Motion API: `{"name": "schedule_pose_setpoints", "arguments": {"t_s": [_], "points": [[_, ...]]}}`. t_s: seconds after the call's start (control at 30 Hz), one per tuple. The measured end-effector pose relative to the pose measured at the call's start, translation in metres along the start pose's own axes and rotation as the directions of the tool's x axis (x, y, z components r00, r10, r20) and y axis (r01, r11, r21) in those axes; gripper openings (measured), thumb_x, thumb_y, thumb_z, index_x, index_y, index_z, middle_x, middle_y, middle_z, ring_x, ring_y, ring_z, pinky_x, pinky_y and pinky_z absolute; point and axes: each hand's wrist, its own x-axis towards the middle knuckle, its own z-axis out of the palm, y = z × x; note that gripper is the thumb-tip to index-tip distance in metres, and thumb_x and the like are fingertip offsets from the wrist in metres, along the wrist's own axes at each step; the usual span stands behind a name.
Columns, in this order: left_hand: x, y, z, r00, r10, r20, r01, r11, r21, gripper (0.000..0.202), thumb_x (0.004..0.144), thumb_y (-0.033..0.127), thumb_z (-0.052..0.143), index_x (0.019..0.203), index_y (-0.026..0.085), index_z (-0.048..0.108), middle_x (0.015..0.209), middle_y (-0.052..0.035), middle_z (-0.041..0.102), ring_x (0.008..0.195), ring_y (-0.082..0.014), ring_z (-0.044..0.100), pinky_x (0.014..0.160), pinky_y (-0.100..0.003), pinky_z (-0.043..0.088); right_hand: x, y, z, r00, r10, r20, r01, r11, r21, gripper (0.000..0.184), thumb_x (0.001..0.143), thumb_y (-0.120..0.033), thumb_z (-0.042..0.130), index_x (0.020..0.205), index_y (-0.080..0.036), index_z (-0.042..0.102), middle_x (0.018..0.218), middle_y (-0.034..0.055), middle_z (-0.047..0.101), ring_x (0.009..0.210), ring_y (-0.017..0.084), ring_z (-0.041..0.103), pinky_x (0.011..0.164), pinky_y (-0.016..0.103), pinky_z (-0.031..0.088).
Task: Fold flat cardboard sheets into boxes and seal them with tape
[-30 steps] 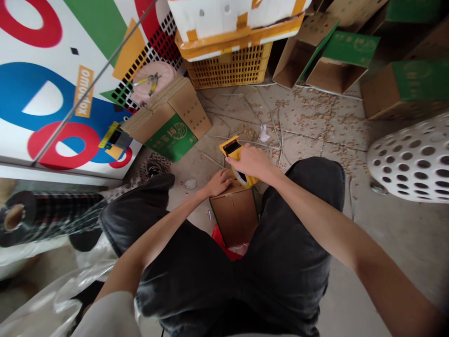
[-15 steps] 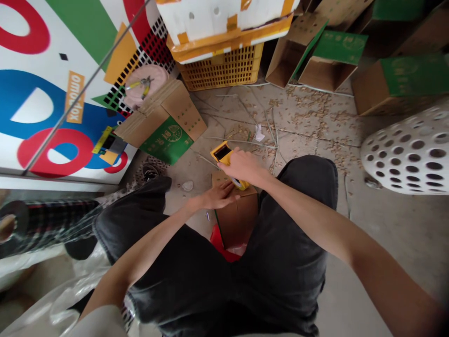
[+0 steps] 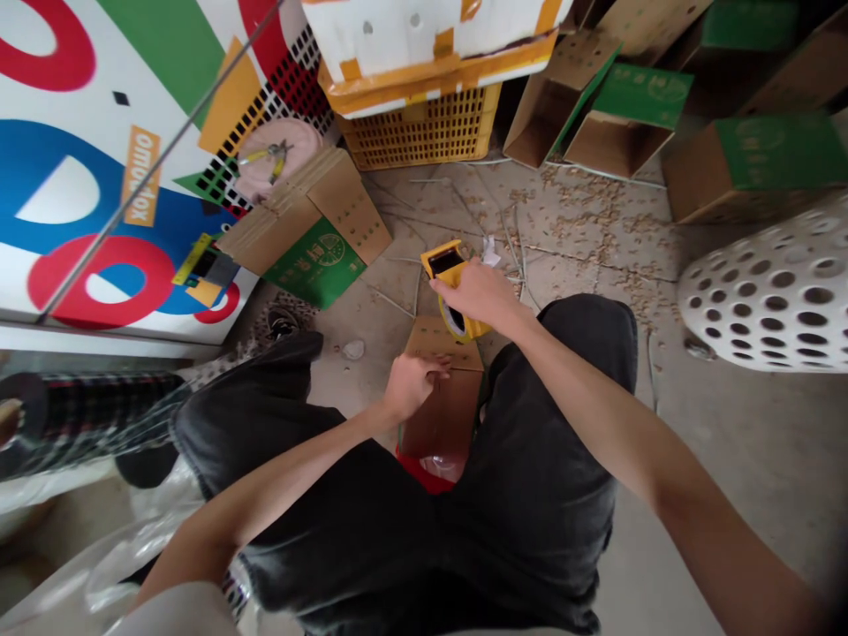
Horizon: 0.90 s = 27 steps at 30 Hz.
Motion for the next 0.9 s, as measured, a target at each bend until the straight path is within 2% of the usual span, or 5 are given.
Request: {"name": "schedule_pose_setpoints", "arguments": {"t_s": [0.17, 0.33, 0.47, 0.67, 0.9], "points": [[0.010, -0.004, -0.012, 0.998, -0.058, 0.033, 0.061, 0.995, -0.080, 0.015, 0.091, 0.021, 0.079, 0.094, 0.032, 0.088, 0.103, 0.0026, 0.084, 0.108, -0.0262, 0.080, 0.100, -0.041, 0.064, 0.005, 0.006, 0.003, 0.996, 0.067, -0.051, -0.067, 0.998, 0.002, 0.074, 0.100, -0.070, 0.051, 0.128, -0.004, 0.071, 0.127, 0.0321, 0.070, 0.116, 0.044, 0.072, 0.092, 0.048, 0.056], [0.020, -0.013, -0.031, 0.992, -0.053, 0.117, 0.069, 0.987, -0.143, 0.015, 0.087, 0.018, 0.083, 0.092, 0.032, 0.088, 0.101, 0.0034, 0.085, 0.104, -0.0246, 0.081, 0.096, -0.036, 0.063, 0.005, 0.007, 0.004, 0.998, 0.052, -0.038, -0.053, 0.998, -0.020, 0.076, 0.100, -0.071, 0.052, 0.129, -0.003, 0.070, 0.126, 0.0324, 0.071, 0.117, 0.044, 0.071, 0.094, 0.050, 0.055], [0.023, -0.015, -0.036, 0.971, 0.023, 0.238, 0.024, 0.981, -0.193, 0.014, 0.088, 0.017, 0.080, 0.093, 0.028, 0.088, 0.099, 0.0006, 0.085, 0.096, -0.0221, 0.082, 0.090, -0.031, 0.062, 0.004, 0.006, 0.004, 0.998, 0.047, -0.033, -0.048, 0.999, -0.021, 0.078, 0.099, -0.072, 0.053, 0.128, -0.002, 0.070, 0.124, 0.0332, 0.071, 0.116, 0.045, 0.071, 0.093, 0.050, 0.056], [0.022, -0.014, -0.043, 0.932, 0.240, 0.273, -0.185, 0.960, -0.212, 0.017, 0.087, 0.035, 0.087, 0.100, 0.024, 0.087, 0.107, -0.0047, 0.085, 0.098, -0.0217, 0.081, 0.088, -0.027, 0.059, 0.003, 0.006, 0.004, 0.999, 0.027, -0.032, -0.028, 0.999, -0.025, 0.074, 0.099, -0.071, 0.053, 0.125, -0.004, 0.072, 0.125, 0.0314, 0.072, 0.115, 0.044, 0.072, 0.093, 0.048, 0.056], [0.026, -0.021, -0.049, 0.914, 0.268, 0.306, -0.193, 0.947, -0.255, 0.007, 0.093, 0.026, 0.081, 0.096, 0.024, 0.087, 0.110, -0.0050, 0.084, 0.104, -0.0198, 0.081, 0.090, -0.024, 0.058, 0.003, 0.008, 0.005, 0.999, 0.026, -0.044, -0.026, 1.000, 0.000, 0.072, 0.098, -0.071, 0.056, 0.122, -0.006, 0.073, 0.122, 0.0299, 0.073, 0.114, 0.042, 0.072, 0.092, 0.046, 0.056]]}}
